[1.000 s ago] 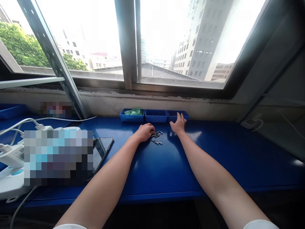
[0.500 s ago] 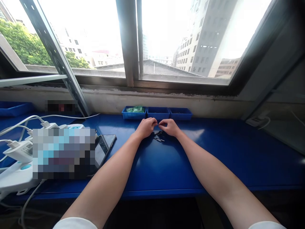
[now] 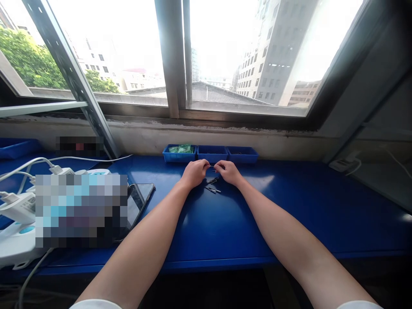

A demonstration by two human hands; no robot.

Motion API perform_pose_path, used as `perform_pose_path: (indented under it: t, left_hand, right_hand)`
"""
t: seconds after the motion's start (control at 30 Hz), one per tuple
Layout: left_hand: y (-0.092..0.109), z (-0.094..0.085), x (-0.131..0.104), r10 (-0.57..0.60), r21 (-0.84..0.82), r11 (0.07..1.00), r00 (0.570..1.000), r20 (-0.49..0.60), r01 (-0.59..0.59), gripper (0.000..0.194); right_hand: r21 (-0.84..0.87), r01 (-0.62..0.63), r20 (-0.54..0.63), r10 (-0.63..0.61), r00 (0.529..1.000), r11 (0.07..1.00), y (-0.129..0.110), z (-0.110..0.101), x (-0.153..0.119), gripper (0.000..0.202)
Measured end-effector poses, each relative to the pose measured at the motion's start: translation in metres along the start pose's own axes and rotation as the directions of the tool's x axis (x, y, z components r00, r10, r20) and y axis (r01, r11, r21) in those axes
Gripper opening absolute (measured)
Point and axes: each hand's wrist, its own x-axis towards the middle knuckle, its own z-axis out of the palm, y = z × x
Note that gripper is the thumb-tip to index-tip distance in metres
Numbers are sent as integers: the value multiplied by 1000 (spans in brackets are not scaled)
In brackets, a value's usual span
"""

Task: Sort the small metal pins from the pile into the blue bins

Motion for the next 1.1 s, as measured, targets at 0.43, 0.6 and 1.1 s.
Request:
perform_pose_path:
  t: [0.43,0.6,1.1]
  left_hand:
    - [3,1,0,-97,64,993,995,37,95,30]
    - [-2,3,-1,-106,85,992,990,93,98,32]
    - [-1,3,-3,-76,109,992,983,168,58,31]
  right_hand:
    - [381,-121,-103,173,980,917,4,-11,2,26]
    - [51,-178,-464,181,867,983,20,-20,4,35]
    - [-310,-325,-485,146,862,893,31,-24,3,55]
